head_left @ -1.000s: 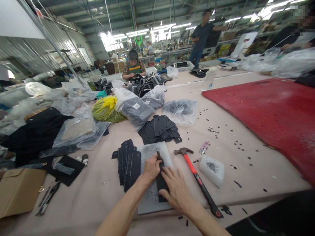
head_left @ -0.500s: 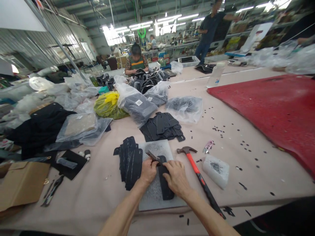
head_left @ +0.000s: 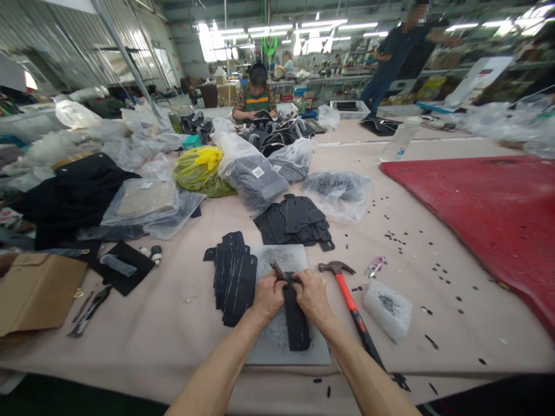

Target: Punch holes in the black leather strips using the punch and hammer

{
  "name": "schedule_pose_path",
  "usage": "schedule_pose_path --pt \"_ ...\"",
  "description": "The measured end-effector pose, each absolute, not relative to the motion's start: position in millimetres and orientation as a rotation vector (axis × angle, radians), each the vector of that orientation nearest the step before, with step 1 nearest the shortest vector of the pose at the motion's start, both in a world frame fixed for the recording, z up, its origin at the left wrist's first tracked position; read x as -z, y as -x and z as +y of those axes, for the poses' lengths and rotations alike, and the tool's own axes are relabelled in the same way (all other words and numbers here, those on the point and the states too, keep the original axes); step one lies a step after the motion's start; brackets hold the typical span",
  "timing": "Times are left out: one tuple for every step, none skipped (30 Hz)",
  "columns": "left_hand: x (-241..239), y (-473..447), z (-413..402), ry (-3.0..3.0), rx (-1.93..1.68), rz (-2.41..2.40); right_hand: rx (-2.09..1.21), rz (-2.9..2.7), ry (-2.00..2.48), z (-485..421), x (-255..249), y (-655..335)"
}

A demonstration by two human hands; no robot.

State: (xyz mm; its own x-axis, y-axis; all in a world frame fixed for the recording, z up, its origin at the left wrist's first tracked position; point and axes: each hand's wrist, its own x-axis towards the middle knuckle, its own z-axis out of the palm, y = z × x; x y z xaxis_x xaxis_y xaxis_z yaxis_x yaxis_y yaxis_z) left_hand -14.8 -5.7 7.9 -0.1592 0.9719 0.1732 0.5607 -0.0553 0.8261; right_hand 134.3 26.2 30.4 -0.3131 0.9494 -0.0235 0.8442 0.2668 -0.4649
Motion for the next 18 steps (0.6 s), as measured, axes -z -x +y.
schedule_pose_path --pt "-8 15 -6 -1.629 -1.12 1.736 -0.591 -2.277 1.662 29 -28 -133" --pt "-8 15 -5 -1.628 -1.122 1.728 -0.6 -2.278 1.663 32 -27 -132" --pt "-8 16 -5 -1.628 -1.124 1.722 -0.607 -2.282 1.662 36 -26 -131" --pt "-9 16 -5 -1.629 -1.125 1.718 -0.611 -2.288 1.658 39 -26 -130" --pt "-9 16 -5 -1.633 -1.122 1.718 -0.613 -2.295 1.651 41 -27 -128" --pt "-9 16 -5 -1.642 -1.115 1.723 -0.614 -2.304 1.64 42 -29 -128" --pt "-9 16 -5 -1.658 -1.101 1.732 -0.619 -2.314 1.624 40 -32 -127" --pt "-9 16 -5 -1.676 -1.083 1.746 -0.625 -2.326 1.602 36 -36 -128" --pt "-8 15 -6 -1.693 -1.065 1.76 -0.63 -2.341 1.578 29 -40 -131" --pt "-7 15 -6 -1.706 -1.051 1.771 -0.642 -2.356 1.546 19 -44 -135" --pt "-6 15 -6 -1.715 -1.044 1.775 -0.668 -2.364 1.51 7 -47 -142" --pt "-5 15 -6 -1.718 -1.046 1.772 -0.703 -2.366 1.487 -8 -49 -151" --pt "-4 15 -6 -1.716 -1.056 1.764 -0.778 -2.349 1.452 -25 -49 -162" --pt "-3 15 -6 -1.711 -1.069 1.754 -0.88 -2.314 1.452 -42 -48 -175" --pt "-3 15 -6 -1.706 -1.084 1.743 -0.986 -2.271 1.479 -59 -46 -191" --pt "-3 16 -6 -1.7 -1.096 1.735 -1.066 -2.238 1.493 -75 -43 -208" --pt "-3 16 -7 -1.692 -1.104 1.732 -1.085 -2.199 1.542 -90 -40 -226" --pt "-4 16 -7 -1.685 -1.108 1.731 -1.083 -2.17 1.62 -104 -38 -245"
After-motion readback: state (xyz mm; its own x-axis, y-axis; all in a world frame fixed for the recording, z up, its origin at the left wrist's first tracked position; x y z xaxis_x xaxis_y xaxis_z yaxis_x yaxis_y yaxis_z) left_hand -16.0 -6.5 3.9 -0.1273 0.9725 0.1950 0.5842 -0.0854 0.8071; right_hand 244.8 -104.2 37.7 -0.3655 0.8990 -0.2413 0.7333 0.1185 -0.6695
